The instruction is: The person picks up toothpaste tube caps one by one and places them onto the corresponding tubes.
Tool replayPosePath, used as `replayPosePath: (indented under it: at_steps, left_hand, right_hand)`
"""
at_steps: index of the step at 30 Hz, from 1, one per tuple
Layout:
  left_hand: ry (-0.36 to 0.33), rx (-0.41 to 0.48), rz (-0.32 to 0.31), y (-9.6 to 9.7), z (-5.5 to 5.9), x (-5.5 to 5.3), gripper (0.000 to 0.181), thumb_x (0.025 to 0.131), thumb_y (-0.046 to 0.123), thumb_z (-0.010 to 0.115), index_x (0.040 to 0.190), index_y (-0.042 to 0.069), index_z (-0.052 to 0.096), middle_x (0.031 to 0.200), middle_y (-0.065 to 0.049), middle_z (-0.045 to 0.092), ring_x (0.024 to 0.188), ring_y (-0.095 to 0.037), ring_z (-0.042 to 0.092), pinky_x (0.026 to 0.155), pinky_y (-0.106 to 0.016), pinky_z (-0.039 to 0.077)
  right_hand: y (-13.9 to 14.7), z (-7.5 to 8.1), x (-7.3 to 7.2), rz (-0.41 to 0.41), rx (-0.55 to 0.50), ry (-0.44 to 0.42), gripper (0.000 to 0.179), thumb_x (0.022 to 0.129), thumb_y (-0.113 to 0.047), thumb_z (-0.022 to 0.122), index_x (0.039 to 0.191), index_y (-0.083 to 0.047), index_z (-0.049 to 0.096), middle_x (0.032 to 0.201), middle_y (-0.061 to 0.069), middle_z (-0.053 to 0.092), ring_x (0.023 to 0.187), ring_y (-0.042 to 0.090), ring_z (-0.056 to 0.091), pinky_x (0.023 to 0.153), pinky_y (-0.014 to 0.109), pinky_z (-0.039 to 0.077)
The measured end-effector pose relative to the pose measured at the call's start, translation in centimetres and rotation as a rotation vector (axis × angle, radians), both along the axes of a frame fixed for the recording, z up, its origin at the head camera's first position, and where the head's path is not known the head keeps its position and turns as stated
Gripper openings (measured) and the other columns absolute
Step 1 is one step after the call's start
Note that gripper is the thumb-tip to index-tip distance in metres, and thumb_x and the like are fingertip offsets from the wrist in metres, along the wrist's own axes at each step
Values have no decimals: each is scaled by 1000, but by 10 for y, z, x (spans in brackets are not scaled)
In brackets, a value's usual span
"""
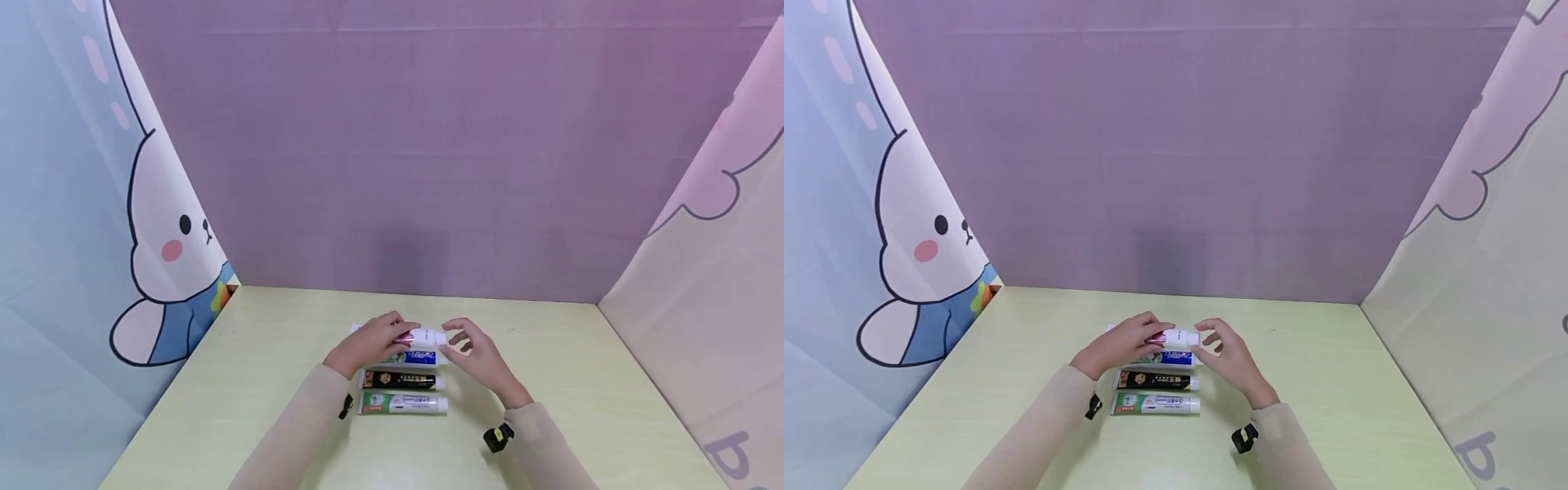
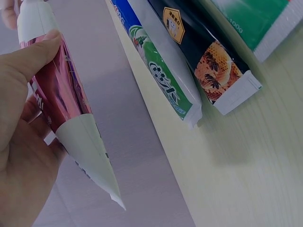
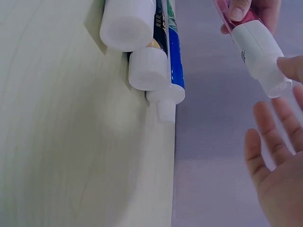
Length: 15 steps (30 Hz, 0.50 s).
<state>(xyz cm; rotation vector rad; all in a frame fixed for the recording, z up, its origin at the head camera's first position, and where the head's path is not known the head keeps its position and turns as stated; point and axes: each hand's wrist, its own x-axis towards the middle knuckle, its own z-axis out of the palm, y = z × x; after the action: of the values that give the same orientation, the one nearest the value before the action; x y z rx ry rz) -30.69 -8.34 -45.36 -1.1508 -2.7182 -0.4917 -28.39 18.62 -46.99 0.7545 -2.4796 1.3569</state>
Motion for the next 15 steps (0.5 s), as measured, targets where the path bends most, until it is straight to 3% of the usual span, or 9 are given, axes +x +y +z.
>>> replayPosePath:
  at_steps: [5,12,15]
  left_hand:
    - [6,-6,2,1,0,-1,48,100,35,61,145,20,55,120,-1,59,97,-11,56,88,-26,51]
    - [1,-9,5,0,0,-2,48,100,36,60,145,20,56,120,-1,59,98,-11,56,89,-27,51]
    - [-2,-4,3,0,0,-2,48,100,36,60,144,20,56,120,-1,60,99,-11,57,89,-27,51]
  right_hand:
    - [0,3,1,13,15,62,33,87,-3,78,117,-6,64,114,4,67,92,29,66,75,35,54]
    - [-1,1,1,-18,16,43,31,86,-3,78,114,-11,66,109,2,68,88,25,67,75,48,55]
    - [-1,1,1,-42,14,11,30,87,-7,79,113,-15,67,104,-1,69,84,21,66,76,48,55]
